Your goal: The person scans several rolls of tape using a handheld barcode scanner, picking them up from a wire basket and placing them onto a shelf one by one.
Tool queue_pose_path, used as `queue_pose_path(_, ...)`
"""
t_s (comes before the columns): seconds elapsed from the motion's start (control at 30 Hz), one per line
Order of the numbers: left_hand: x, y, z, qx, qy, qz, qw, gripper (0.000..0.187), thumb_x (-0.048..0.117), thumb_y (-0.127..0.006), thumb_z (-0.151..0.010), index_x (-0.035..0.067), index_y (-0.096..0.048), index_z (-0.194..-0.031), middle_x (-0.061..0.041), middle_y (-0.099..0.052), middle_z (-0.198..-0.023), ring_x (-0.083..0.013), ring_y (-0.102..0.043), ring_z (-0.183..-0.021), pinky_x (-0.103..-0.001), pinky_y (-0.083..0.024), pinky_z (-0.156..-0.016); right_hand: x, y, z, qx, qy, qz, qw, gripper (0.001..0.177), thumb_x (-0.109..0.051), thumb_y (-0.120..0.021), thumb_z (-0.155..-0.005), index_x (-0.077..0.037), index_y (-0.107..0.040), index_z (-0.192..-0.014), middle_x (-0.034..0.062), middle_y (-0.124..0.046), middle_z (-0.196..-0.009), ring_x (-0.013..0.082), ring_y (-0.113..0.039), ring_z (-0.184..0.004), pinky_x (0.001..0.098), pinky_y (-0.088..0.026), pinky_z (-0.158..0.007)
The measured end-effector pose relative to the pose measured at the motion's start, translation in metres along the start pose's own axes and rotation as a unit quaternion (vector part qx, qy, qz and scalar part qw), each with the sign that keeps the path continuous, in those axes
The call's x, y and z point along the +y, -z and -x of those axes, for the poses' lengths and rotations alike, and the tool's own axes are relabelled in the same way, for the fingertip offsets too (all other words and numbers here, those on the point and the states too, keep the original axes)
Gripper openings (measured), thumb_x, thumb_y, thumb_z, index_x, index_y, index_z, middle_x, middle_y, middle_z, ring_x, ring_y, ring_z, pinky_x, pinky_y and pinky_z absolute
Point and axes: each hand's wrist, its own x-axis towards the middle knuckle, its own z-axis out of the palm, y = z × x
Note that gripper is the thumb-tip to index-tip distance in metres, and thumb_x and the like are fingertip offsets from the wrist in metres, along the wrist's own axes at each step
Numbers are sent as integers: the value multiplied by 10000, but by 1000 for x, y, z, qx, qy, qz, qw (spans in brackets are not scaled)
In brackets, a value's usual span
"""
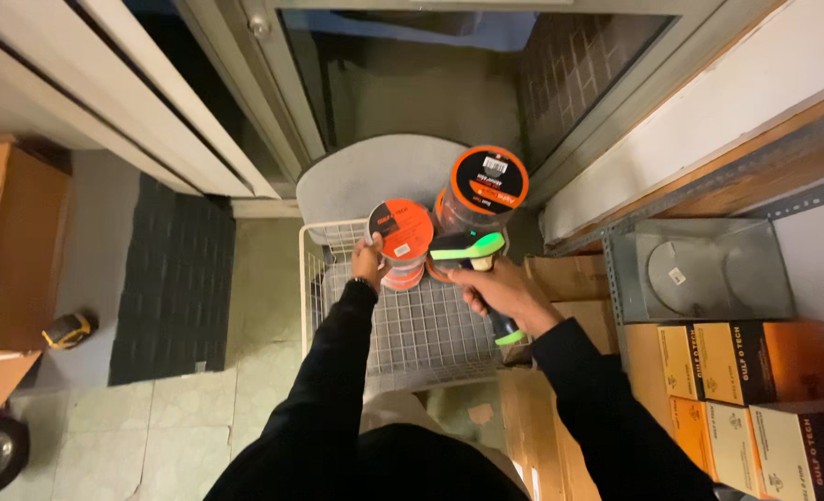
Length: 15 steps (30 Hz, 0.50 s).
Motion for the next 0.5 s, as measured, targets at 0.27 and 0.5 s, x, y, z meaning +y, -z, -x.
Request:
queue_pose_path(0.27, 25, 7, 47, 4, -44, 78, 996, 440, 496, -722, -992, 209, -615, -1309, -102, -586, -1301, -331, -532, -1092, -552, -460, -1004, 8, 11, 21, 30, 68, 45, 996, 220, -173, -807, -869, 37, -745, -852, 186, -683, -599, 191, -642, -425, 289, -566, -404)
queue_pose_path(0.5, 127, -41, 209, -50, -76, 84, 992, 528, 627, -599, -1017, 184, -672, -1295, -78, -706, -1232, -293, -681, -1073, -471, -591, -968, 42, 41, 55, 71, 187, 85, 976, 270, -206, -829, -883, 8, -732, -750, 157, -738, -615, 188, -698, -467, 297, -629, -463)
